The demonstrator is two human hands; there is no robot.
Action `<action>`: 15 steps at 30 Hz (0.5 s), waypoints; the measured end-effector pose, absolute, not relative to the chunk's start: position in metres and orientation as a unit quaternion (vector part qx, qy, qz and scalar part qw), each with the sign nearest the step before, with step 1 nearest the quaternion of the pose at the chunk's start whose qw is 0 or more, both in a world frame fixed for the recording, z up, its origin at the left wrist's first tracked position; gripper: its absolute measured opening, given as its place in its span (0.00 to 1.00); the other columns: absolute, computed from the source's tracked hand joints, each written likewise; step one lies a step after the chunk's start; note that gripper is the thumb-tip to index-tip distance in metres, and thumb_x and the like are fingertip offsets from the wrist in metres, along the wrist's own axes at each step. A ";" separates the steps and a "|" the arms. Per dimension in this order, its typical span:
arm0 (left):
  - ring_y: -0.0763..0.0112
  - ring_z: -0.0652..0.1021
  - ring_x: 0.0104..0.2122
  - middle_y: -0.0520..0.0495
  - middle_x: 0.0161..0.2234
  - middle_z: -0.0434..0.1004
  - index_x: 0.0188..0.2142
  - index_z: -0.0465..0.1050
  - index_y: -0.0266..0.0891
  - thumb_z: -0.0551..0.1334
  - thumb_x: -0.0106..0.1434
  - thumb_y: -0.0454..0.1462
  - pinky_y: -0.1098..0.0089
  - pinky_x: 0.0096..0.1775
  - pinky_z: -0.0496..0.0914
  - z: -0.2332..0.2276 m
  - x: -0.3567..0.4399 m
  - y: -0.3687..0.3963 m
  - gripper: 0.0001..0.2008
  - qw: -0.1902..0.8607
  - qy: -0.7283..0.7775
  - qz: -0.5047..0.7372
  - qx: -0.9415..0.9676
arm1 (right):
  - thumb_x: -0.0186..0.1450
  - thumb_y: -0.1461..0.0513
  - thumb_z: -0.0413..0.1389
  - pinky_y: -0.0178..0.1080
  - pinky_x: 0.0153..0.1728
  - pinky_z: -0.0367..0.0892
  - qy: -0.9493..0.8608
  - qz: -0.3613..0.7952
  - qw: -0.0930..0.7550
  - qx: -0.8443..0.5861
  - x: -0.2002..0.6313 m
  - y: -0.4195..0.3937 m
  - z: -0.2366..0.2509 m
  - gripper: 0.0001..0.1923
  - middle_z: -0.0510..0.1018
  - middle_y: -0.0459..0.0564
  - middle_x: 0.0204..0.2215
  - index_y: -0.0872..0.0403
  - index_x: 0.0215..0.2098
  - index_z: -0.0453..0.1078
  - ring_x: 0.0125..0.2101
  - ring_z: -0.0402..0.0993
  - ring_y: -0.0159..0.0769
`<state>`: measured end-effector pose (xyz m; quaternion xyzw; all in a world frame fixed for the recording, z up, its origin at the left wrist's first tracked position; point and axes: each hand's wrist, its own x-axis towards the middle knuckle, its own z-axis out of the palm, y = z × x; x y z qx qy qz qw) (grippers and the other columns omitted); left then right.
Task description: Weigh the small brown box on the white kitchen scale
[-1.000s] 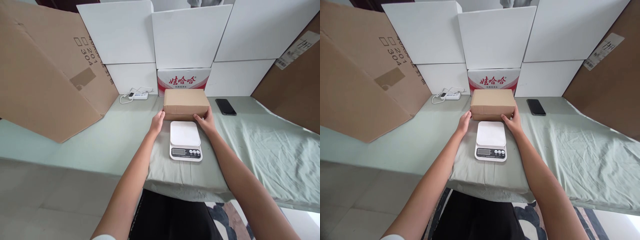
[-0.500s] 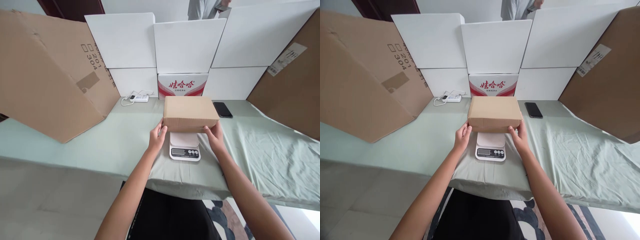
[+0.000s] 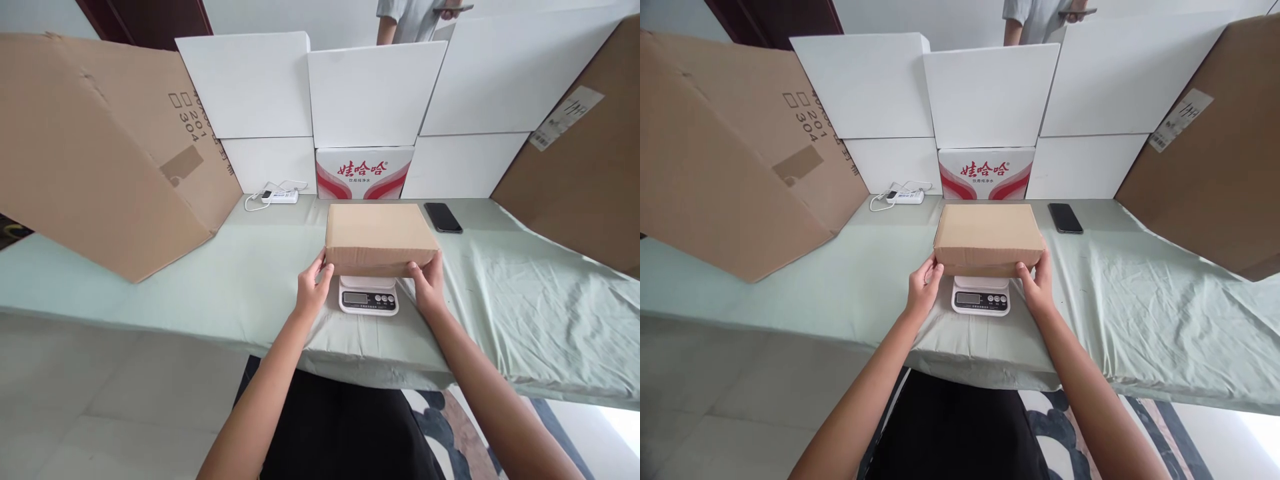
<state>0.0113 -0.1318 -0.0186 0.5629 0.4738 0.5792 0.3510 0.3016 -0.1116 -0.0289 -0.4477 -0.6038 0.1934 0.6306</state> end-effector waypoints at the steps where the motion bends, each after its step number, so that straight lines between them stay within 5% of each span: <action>1: 0.44 0.83 0.68 0.36 0.68 0.83 0.69 0.79 0.42 0.63 0.73 0.63 0.47 0.70 0.77 -0.019 0.012 -0.133 0.37 0.349 0.475 0.580 0.562 | 0.71 0.41 0.64 0.72 0.79 0.55 -0.602 0.193 0.633 -0.448 0.301 -0.113 -0.028 0.38 0.74 0.54 0.72 0.36 0.75 0.64 0.73 0.68 0.59; 9: 0.45 0.79 0.71 0.38 0.67 0.84 0.70 0.78 0.43 0.62 0.75 0.62 0.47 0.73 0.73 -0.021 0.013 -0.134 0.36 0.350 0.481 0.574 0.562 | 0.70 0.38 0.62 0.70 0.78 0.58 -0.594 0.196 0.633 -0.456 0.297 -0.117 -0.025 0.42 0.72 0.55 0.73 0.37 0.77 0.61 0.73 0.69 0.61; 15: 0.48 0.66 0.80 0.36 0.79 0.67 0.77 0.68 0.39 0.58 0.74 0.66 0.52 0.80 0.63 -0.028 0.007 -0.126 0.45 0.336 0.471 0.632 0.516 | 0.71 0.37 0.56 0.74 0.75 0.59 -0.527 0.177 0.689 -0.466 0.303 -0.112 -0.027 0.42 0.69 0.56 0.75 0.35 0.79 0.56 0.74 0.67 0.63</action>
